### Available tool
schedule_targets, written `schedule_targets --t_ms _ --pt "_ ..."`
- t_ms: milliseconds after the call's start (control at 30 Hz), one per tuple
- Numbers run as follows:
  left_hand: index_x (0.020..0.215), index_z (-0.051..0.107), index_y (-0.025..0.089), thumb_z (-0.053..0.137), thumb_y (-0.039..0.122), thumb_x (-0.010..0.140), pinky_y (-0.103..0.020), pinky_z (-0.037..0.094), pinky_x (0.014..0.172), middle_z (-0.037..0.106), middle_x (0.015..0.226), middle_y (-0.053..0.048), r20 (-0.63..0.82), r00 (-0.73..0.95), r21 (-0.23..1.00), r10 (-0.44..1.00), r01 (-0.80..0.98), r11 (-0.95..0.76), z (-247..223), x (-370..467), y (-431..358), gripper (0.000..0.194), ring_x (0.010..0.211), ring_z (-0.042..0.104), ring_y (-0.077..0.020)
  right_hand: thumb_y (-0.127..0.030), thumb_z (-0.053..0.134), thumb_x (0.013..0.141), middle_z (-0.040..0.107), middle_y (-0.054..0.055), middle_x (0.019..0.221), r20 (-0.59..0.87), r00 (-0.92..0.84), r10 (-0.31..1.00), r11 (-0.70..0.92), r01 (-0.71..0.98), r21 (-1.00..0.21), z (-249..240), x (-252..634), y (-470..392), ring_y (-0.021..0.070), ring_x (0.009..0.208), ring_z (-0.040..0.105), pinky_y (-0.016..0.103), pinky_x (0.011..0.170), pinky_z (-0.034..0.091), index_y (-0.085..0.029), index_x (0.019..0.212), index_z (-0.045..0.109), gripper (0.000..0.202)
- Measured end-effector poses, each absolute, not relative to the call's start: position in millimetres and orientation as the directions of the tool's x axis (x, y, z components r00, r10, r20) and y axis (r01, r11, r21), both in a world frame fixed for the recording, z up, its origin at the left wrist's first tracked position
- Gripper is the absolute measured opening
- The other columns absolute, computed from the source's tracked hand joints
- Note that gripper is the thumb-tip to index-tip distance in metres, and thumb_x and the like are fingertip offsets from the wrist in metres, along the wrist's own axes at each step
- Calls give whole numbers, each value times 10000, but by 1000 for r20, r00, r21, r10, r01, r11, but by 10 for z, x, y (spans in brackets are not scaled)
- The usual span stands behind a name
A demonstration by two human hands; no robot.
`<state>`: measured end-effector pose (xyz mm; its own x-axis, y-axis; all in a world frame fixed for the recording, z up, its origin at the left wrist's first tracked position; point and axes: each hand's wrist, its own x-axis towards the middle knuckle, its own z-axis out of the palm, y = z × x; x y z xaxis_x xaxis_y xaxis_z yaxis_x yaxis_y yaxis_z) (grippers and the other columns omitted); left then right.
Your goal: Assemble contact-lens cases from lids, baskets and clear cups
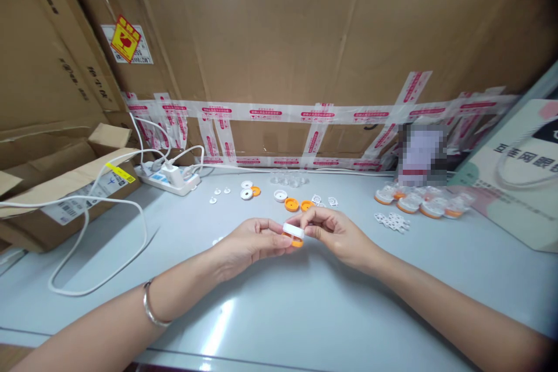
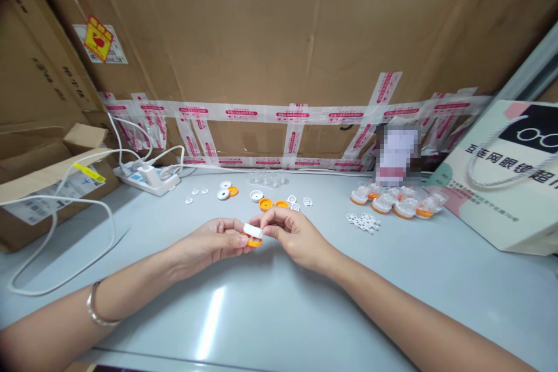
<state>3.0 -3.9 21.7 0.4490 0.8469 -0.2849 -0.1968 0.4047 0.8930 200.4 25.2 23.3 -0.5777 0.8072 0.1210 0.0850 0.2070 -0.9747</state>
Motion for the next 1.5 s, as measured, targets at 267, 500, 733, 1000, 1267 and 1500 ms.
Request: schedule_targets --t_ms 267,500,733,1000,1267,1500 --pt "816 616 113 757 175 628 -258 448 805 688 809 -43 -280 437 891 855 -214 401 191 31 -33 243 786 645 -127 -141 496 784 654 42 994 182 -571 801 289 102 -952 245 2007 206 176 969 593 370 886 416 -202 724 570 113" --pt "808 539 145 772 171 600 -271 433 786 702 749 -31 -265 441 890 857 -231 393 199 29 -39 314 760 650 -134 -141 491 788 656 36 990 197 -567 800 303 98 -948 230 2013 220 168 963 596 361 883 426 -206 730 570 117" --pt "806 483 162 744 200 643 -255 418 718 708 742 -30 -189 424 935 886 -198 294 184 30 -46 310 718 639 -127 -122 462 808 659 40 998 269 -572 775 414 137 -900 248 2018 208 162 972 598 337 853 455 -209 746 553 141" --pt "809 443 167 739 182 648 -242 406 704 705 759 -30 -153 438 947 886 -190 257 117 13 -27 337 733 641 -130 -37 390 820 638 56 1064 475 -667 574 764 227 -603 197 2084 214 146 1000 581 307 845 463 -213 845 548 238" --pt "836 446 166 752 167 631 -249 414 717 695 792 -32 -165 436 950 885 -170 261 34 -5 15 369 748 645 -136 18 348 778 626 49 1100 489 -717 497 839 252 -482 85 2111 242 166 1060 552 358 886 452 -234 907 543 344" --pt "956 497 155 760 151 605 -257 432 714 664 777 -14 -166 446 958 879 -139 252 -11 35 40 438 715 622 -117 -7 360 800 627 92 1068 466 -749 471 851 246 -464 101 2077 224 172 1020 563 352 862 456 -203 869 540 274"
